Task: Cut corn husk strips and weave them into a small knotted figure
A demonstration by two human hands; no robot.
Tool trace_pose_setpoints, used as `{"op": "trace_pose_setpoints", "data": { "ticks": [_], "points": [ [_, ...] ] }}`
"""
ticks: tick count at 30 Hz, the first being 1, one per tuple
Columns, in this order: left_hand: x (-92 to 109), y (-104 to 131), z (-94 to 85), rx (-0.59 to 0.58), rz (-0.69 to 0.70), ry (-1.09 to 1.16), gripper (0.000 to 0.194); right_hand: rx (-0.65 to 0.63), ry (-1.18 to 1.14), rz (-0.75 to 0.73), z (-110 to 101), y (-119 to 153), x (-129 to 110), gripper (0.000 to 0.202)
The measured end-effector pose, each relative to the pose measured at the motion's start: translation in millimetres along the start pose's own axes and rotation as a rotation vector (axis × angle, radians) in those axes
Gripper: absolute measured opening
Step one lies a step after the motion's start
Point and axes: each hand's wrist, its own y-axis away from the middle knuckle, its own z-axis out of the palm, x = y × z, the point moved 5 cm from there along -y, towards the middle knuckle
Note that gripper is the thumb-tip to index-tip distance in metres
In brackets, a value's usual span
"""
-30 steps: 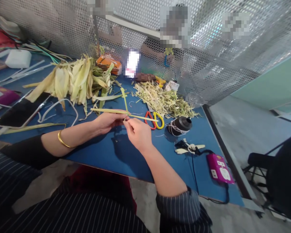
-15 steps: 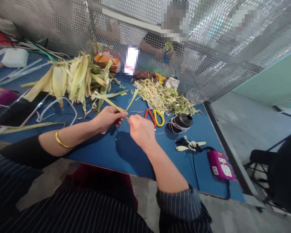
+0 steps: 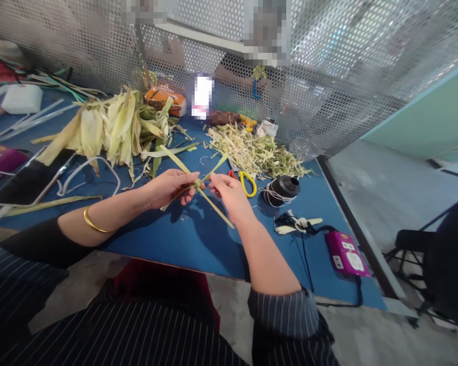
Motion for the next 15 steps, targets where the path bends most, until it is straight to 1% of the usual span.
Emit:
{"op": "trace_pose_setpoints", "data": {
  "ticks": [2,4,6,8,10,15],
  "points": [
    [-3.2,0.0,2.2,-0.002,0.001,-0.058,0.03,-0.044,-0.191,0.093,6.1,-3.2,9.8,0.033],
    [-6.4,-0.7,3.7,-0.001,0.018,-0.119,0.025,-0.048,-0.269,0.109,12.2,-4.8,14.6,0.03],
    [-8.7,-1.5,5.1,0.002,0.033,-0.151,0.023,0.026,-0.281,0.051,14.2,-5.5,14.5,0.025],
    [-9.4,-1.6,7.1,0.005,0.04,-0.146,0.024,0.132,-0.289,-0.027,13.3,-5.2,11.8,0.021],
    [-9.1,-0.9,9.0,0.018,0.042,-0.129,0.023,0.2,-0.316,-0.067,12.8,-4.4,9.9,0.019],
    [-9.1,1.2,10.6,0.033,0.033,-0.107,0.018,0.23,-0.309,-0.112,14.1,-3.6,8.0,0.014]
  ]
}}
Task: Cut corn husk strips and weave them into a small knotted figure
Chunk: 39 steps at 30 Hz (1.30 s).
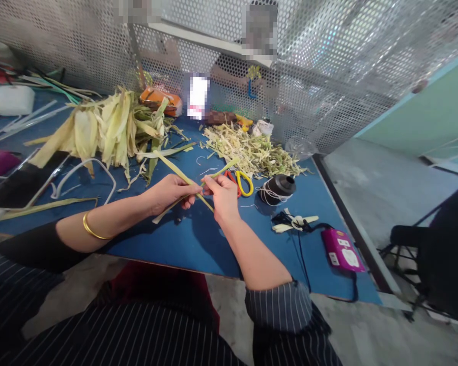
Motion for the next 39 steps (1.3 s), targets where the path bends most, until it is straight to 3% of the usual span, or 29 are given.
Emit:
{"op": "trace_pose_setpoints", "data": {
  "ticks": [5,14,22,28,30,33,36,39],
  "points": [
    [-0.2,0.9,0.4,-0.04,-0.015,-0.008,0.016,0.029,0.028,-0.012,-0.5,-0.3,2.2,0.013],
    [-12.1,-3.2,-5.4,0.02,-0.109,0.075,0.024,-0.126,0.156,0.027,-6.2,-4.1,-2.9,0.021],
    [-7.0,1.1,0.7,-0.021,-0.098,0.033,0.013,-0.009,0.148,0.015,-3.2,-1.8,2.9,0.02],
    [-2.3,0.7,-4.5,0.02,-0.095,0.125,0.019,-0.092,0.31,0.041,-12.9,-5.8,-3.6,0.032],
    [-0.4,0.1,-5.6,0.011,-0.092,0.145,0.022,-0.024,0.509,-0.061,-21.9,-6.2,-16.6,0.041],
    [0.4,1.4,-3.0,-0.031,-0.09,0.082,0.023,0.056,0.781,-0.36,-23.1,-1.0,-40.3,0.038],
    [-2.7,4.4,4.8,-0.101,-0.088,-0.017,0.023,-0.139,0.827,-0.455,-7.2,4.5,-42.2,0.025],
    [-6.1,5.9,11.1,-0.141,-0.055,-0.096,0.021,-0.349,0.684,-0.259,5.6,6.5,-26.8,0.026]
  ]
}}
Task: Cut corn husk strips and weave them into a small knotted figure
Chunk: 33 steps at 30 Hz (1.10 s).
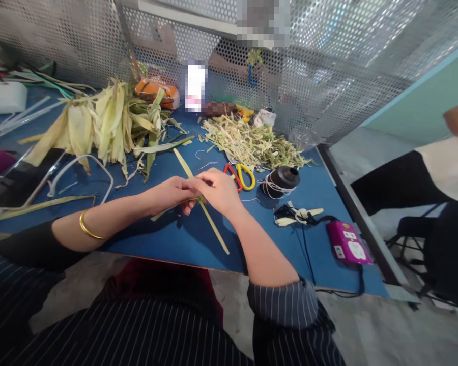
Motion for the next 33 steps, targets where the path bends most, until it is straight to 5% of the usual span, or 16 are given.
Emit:
{"op": "trace_pose_setpoints", "data": {
  "ticks": [6,15,20,23,26,30,33],
  "points": [
    [-4.7,-1.3,1.9,0.018,-0.013,-0.13,0.03,0.042,-0.317,0.182,10.4,1.3,9.9,0.026],
    [1.9,2.2,6.3,-0.018,0.029,-0.145,0.019,0.227,-0.077,-0.048,8.2,4.0,-9.9,0.022],
    [-0.3,0.3,2.5,0.002,0.025,-0.073,0.017,0.181,-0.031,-0.133,5.4,3.5,-17.1,0.016],
    [1.6,-2.2,-7.0,0.124,0.038,0.074,0.015,0.362,0.063,-0.159,-18.2,3.9,-15.0,0.012],
    [4.7,-2.5,-15.3,0.215,0.075,0.188,0.018,0.558,0.014,0.006,-39.9,3.7,4.1,0.026],
    [4.4,-0.8,-13.9,0.195,0.053,0.137,0.022,0.195,-0.368,0.283,-17.4,-4.6,32.2,0.036],
    [1.6,0.2,-9.2,0.158,0.0,0.044,0.019,0.068,-0.472,0.256,-0.1,-5.6,31.3,0.029]
  ]
}}
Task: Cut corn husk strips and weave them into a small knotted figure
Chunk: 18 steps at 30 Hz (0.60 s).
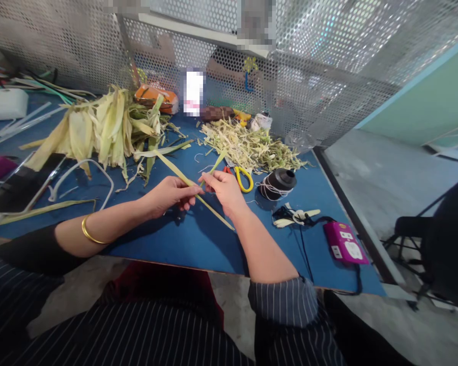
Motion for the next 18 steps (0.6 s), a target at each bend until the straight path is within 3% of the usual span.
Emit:
{"op": "trace_pose_setpoints", "data": {
  "ticks": [6,11,14,18],
  "points": [
    [1.3,-0.3,4.9,-0.073,0.016,0.027,0.018,0.142,0.106,-0.142,-0.4,0.5,-5.5,0.026],
    [5.9,-4.5,-12.8,0.114,0.059,0.172,0.019,0.029,0.595,-0.302,-0.8,4.6,-17.3,0.033],
    [5.4,-8.5,-21.1,0.16,0.074,0.23,0.02,-0.06,0.753,-0.364,7.0,12.0,-22.7,0.027],
    [2.4,-13.4,-25.1,0.224,0.113,0.214,0.017,-0.053,0.933,-0.497,18.4,22.4,-32.9,0.03]
  ]
}}
